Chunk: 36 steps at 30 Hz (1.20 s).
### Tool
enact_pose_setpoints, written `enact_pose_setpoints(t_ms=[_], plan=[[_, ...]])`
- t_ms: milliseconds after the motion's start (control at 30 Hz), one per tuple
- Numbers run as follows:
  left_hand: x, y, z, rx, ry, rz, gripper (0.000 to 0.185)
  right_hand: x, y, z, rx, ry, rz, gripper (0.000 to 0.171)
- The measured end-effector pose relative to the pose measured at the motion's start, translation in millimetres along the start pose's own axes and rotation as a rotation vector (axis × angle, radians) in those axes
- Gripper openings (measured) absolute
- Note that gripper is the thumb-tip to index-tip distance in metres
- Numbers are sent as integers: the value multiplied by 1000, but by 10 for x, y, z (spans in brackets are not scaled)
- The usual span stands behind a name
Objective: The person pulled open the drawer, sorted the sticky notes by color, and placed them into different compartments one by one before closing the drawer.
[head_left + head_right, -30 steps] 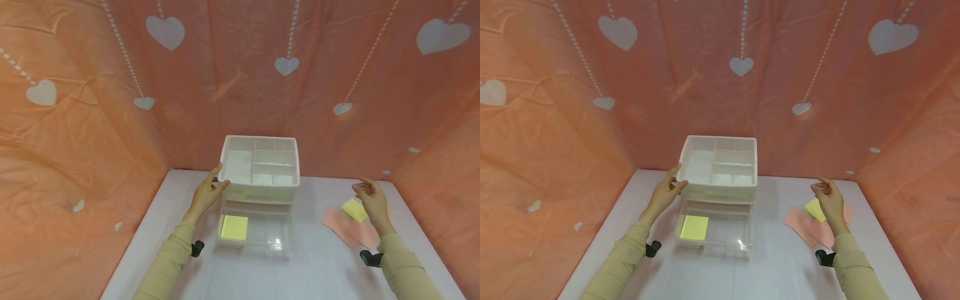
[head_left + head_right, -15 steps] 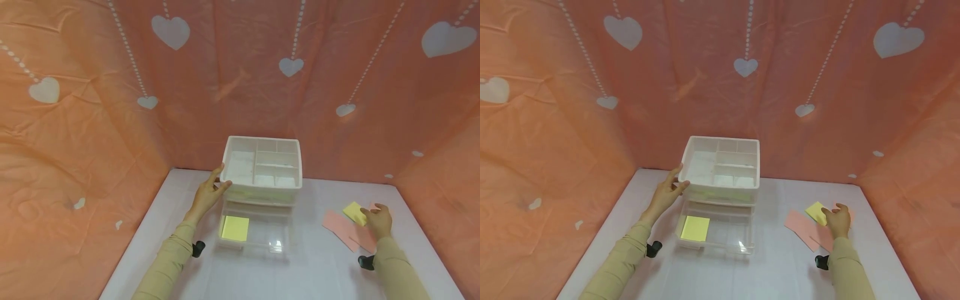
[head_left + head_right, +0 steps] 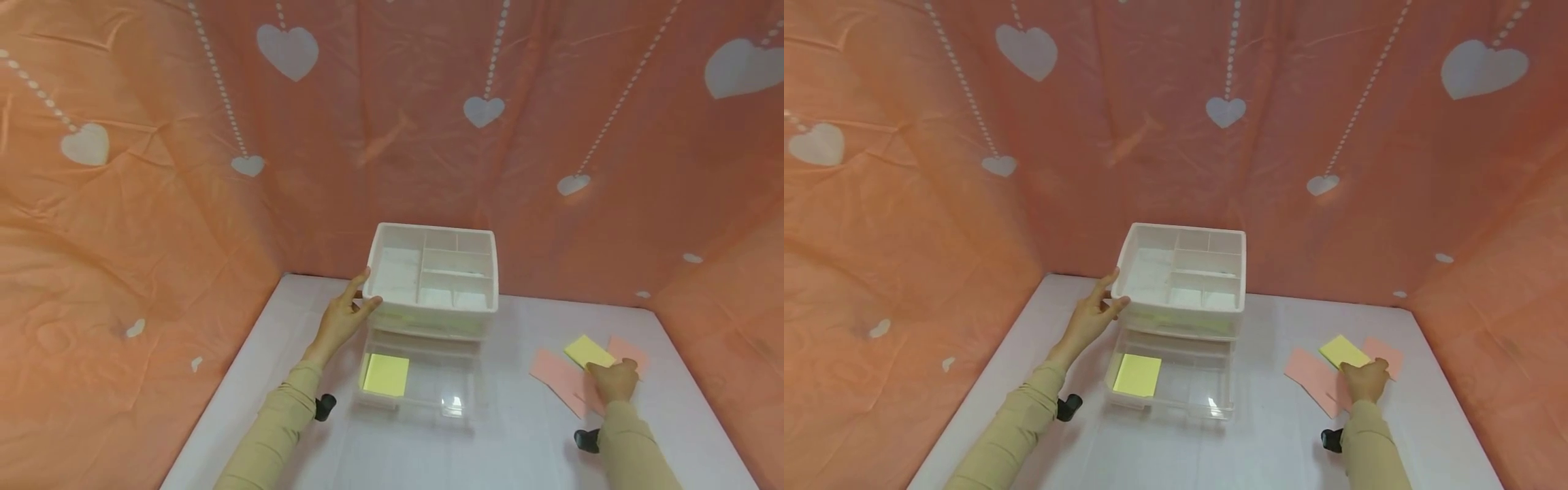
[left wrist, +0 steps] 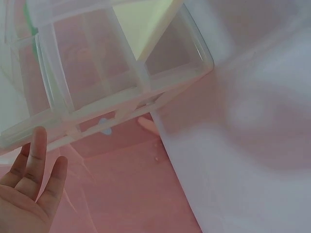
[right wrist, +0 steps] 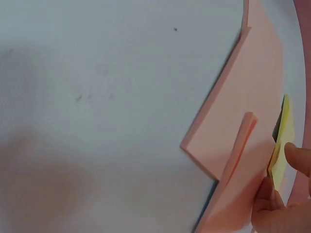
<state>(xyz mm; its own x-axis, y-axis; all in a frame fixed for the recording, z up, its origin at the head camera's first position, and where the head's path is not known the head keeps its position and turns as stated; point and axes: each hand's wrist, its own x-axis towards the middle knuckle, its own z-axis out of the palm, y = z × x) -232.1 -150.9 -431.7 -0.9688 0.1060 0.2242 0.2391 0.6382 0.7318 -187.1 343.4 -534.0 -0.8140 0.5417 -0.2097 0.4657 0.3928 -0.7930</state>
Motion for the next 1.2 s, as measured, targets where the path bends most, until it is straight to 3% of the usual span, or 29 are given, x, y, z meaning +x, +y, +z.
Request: enact_pose_setpoints(t_ms=[233,467,767,833,1067,1200], plan=[[-7,-13,15,-11,6,9,65,29,45,90,-51,72,-5,76],[-15,-10,11,-9,-2,14,65,-6,44,139,17,95,17,71],[6,8,14,-10,9,22,63,-44,28,159,1,152,-57,53],[10,6,17,-12,11,27,63,-56,31,139,24,173,-54,53],[6,3,24,-11,23,32,63,-67,23,27,103,367,-136,39],[2,5,25,-11,22,30,63,-103,-36,-36,284,376,-155,36]])
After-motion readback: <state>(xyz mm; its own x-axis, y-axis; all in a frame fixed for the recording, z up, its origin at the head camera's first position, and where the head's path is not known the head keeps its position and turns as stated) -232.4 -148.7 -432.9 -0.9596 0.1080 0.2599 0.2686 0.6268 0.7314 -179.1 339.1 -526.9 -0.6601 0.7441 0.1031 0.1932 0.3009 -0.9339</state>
